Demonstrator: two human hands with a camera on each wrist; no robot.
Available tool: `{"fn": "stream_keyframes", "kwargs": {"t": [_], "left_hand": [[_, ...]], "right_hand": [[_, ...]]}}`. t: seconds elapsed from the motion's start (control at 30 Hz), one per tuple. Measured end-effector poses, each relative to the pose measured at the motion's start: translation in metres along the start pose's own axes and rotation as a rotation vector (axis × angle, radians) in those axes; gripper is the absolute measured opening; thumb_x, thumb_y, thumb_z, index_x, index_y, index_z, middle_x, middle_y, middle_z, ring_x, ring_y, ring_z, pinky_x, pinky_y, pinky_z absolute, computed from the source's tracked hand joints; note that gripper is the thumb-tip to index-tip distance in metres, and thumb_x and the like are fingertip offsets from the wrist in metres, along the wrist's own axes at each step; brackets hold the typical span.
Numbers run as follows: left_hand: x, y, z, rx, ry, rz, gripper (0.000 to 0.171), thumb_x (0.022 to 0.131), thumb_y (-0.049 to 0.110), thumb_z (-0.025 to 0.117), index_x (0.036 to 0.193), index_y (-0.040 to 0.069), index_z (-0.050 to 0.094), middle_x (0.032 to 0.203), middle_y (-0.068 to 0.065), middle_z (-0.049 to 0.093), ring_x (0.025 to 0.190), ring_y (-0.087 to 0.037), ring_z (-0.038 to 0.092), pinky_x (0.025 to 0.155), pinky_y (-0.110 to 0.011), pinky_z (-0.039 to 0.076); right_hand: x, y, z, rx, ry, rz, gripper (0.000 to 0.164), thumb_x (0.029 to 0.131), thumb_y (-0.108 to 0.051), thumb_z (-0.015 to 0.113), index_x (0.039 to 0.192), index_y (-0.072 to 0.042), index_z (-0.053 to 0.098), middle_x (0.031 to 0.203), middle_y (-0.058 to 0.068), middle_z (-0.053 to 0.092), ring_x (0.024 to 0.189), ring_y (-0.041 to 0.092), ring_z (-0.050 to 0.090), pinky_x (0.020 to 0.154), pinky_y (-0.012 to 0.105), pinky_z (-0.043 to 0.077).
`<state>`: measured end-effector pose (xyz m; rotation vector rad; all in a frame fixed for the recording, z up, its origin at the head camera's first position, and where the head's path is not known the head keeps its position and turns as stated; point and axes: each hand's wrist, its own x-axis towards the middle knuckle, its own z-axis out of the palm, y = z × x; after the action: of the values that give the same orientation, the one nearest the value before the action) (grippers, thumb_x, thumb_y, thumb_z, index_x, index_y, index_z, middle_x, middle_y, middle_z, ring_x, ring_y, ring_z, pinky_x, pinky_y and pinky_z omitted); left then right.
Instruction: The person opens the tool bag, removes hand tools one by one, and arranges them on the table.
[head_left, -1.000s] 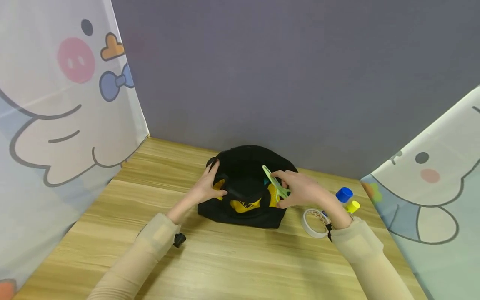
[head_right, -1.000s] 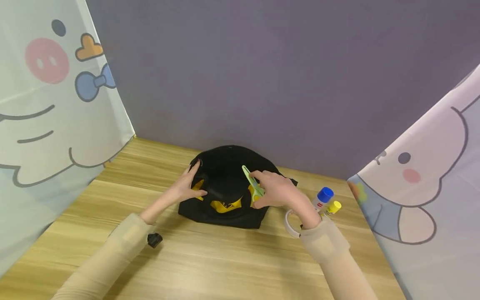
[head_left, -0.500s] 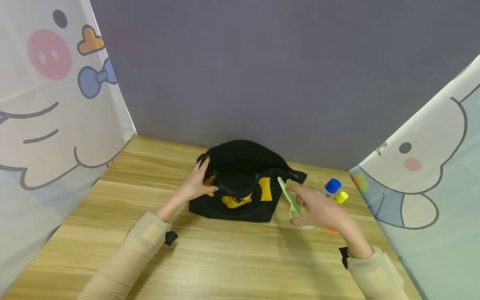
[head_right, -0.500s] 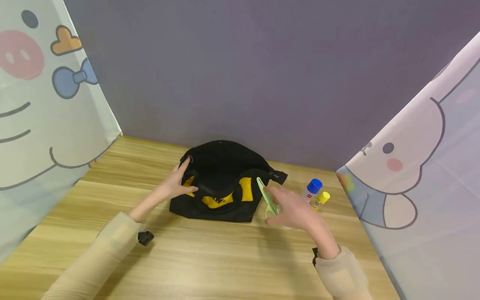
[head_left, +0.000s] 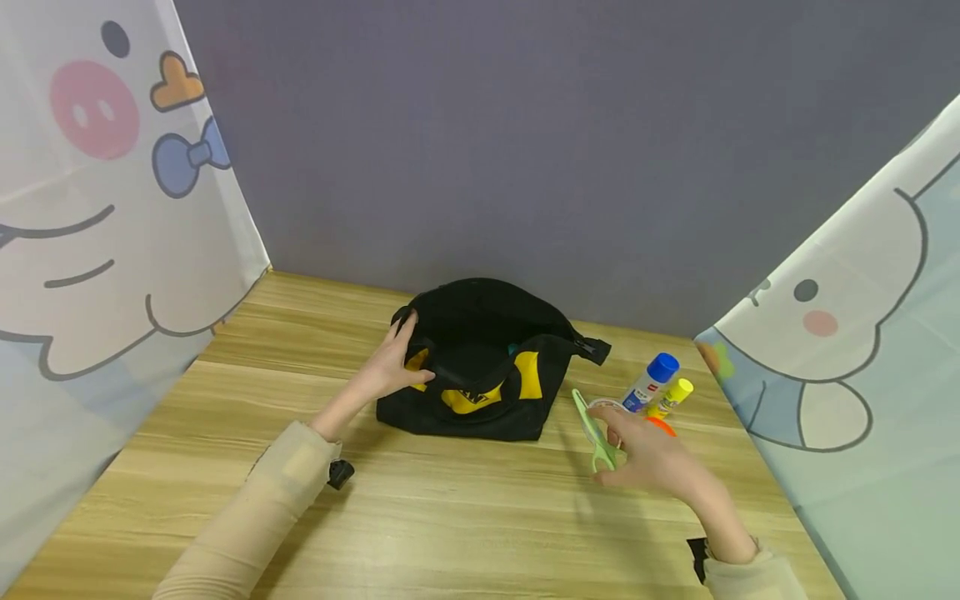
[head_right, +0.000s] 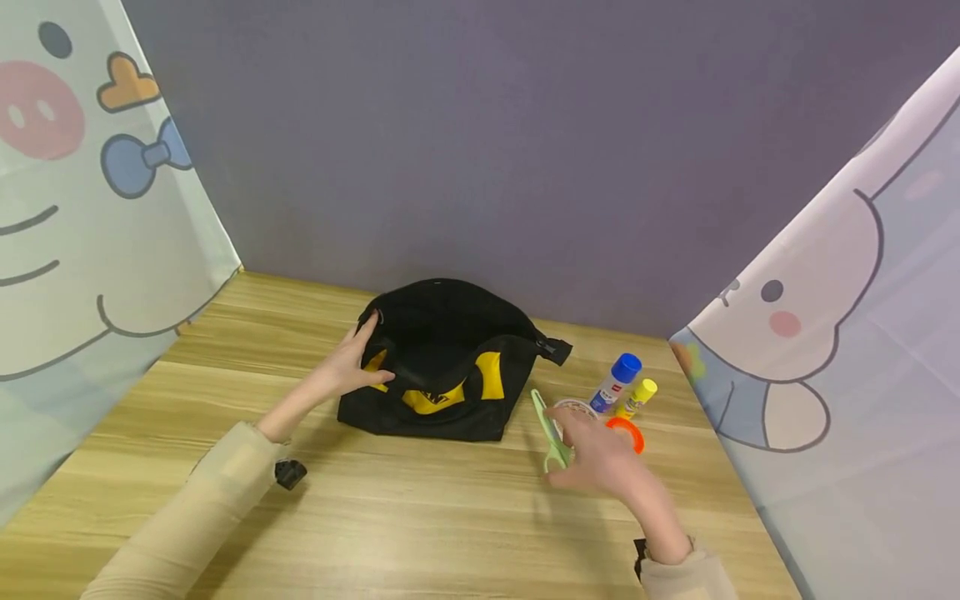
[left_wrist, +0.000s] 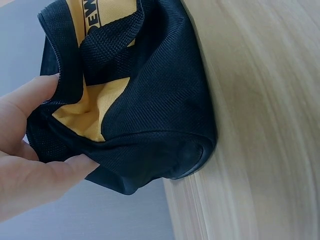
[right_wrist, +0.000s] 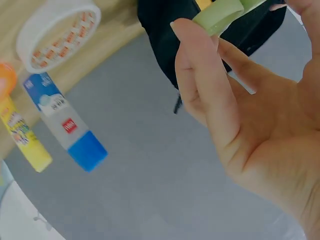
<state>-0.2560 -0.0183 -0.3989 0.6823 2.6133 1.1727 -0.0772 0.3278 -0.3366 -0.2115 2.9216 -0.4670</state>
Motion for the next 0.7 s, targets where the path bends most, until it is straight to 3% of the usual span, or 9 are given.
{"fn": "stream_keyframes", "kwargs": {"t": [0.2,0.43,0.7], "left_hand": [[0.001,0.001,-0.001,0.013,-0.003,-0.002,0.105,0.083,0.029,0.071,0.151,0.014,-0.009,0.159,-0.012,-0.011,0.146,-0.038,0.001,0.110,-0.059,0.025],[0.002,0.002,0.000,0.012,-0.004,-0.002,0.106,0.083,0.030,0.071,0.151,0.015,-0.009,0.159,-0.012,-0.010,0.146,-0.038,0.000,0.110,-0.059,0.026],[0.000,0.001,0.000,0.008,-0.004,-0.003,0.105,0.083,0.028,0.071,0.151,0.014,-0.008,0.159,-0.012,-0.009,0.146,-0.038,0.000,0.110,-0.060,0.026]], "right_hand": [[0.000,0.007,0.017,0.006,0.003,0.041,0.075,0.067,-0.032,0.080,0.132,-0.013,0.047,0.092,-0.001,0.059,0.078,0.011,0.052,0.059,0.023,0.042],[0.007,0.015,0.036,0.089,-0.060,0.127,0.078,0.064,-0.028,0.082,0.132,-0.011,0.048,0.097,0.001,0.059,0.086,0.016,0.053,0.065,0.028,0.045],[0.021,0.014,0.057,0.019,-0.079,0.205,0.078,0.061,-0.033,0.083,0.129,-0.017,0.051,0.094,0.002,0.059,0.078,0.015,0.051,0.062,0.030,0.044]]}}
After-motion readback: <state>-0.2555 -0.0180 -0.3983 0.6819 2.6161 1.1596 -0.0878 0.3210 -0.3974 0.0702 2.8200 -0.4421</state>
